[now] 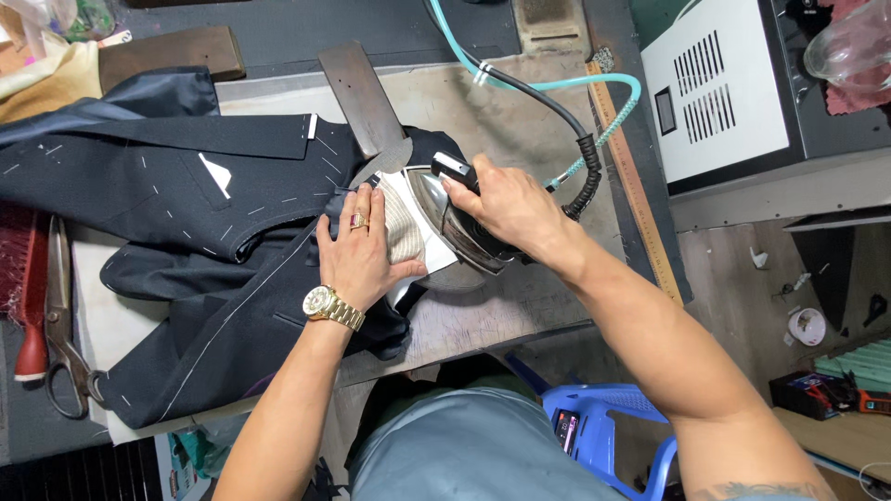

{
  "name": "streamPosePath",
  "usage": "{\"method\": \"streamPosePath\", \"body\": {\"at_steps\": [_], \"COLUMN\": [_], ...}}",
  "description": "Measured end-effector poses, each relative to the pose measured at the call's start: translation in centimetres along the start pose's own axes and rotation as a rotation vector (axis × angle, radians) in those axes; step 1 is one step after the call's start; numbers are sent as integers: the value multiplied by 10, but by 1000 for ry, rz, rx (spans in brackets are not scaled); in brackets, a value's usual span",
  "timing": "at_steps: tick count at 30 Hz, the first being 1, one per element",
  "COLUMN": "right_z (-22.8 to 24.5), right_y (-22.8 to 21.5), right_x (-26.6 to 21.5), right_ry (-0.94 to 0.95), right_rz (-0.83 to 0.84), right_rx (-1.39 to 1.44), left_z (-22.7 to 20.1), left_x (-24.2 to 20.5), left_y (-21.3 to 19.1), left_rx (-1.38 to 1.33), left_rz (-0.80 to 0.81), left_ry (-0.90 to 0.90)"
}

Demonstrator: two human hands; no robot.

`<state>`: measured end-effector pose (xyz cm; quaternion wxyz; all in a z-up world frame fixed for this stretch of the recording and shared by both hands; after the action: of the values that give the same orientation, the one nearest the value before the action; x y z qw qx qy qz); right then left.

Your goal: The person shapes a suit jacket shoulder by hand using a shoulder pad, then presses the fabric with a steam iron and a wooden pressing block on a workbench.

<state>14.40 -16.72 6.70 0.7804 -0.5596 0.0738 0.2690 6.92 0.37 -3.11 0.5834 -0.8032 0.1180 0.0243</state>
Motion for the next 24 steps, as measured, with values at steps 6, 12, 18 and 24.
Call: {"method": "streamPosePath", "body": {"at_steps": [6,12,18,24], "right_z": [-10,-5,3,27], "right_y": [-1,-1,3,-9], "right_x": [13,-1,8,45], "right_ry": [16,24,22,-21], "right_rz": [34,72,73,-25], "right_rx": [132,142,99,70], "left_z": [-1,3,6,7], "left_x": [4,6,-3,-2], "left_y": [-11,-11,-5,0], "left_rx": [8,-118,-70,-24], "left_rz": [-81,-96,-141,-120], "left_ry": [47,53,14,-4]}}
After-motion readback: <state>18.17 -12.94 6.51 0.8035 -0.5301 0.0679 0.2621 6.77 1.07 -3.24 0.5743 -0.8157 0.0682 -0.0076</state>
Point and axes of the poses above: each hand's wrist, its own x-axis towards the middle knuckle, its own y-axis out of the palm, z = x × y, the point moved 9 cm from there along x, towards the middle knuckle, and after that the axes turned 1 degree about -y, right-handed, at the moved point
